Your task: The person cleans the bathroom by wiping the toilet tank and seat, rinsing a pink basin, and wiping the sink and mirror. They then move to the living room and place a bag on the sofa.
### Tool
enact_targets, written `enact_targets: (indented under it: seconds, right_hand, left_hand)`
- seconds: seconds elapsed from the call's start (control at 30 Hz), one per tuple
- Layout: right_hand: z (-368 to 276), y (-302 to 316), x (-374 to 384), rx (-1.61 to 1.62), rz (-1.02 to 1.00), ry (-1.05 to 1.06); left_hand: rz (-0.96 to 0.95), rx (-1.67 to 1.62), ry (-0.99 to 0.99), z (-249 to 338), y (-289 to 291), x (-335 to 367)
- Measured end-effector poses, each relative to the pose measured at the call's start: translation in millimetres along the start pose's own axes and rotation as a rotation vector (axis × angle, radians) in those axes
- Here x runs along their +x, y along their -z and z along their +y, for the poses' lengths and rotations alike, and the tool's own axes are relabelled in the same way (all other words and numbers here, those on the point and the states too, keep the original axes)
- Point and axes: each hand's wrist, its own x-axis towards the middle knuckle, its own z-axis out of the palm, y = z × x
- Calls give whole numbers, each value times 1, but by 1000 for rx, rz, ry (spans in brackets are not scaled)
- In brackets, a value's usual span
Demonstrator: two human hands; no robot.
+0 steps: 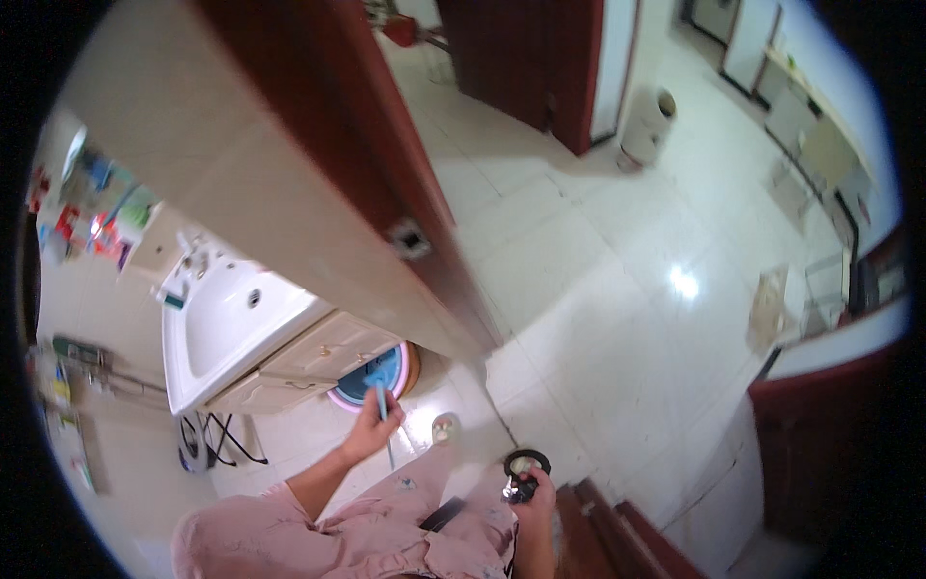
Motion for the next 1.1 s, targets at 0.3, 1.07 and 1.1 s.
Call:
enact_targets:
  seconds: [0.3,1.07,1.1]
  right_hand:
    - [-67,-80,-60,-170,-64,94]
    - [-7,-113,-70,-343,-189,99]
    - [-7,-111,-68,-388,-153,97]
  left_hand:
    - [995,-197,-989,179,179,-28]
    - [477,3,-476,304,249,67]
    - [474,-6,-463,307,248,68]
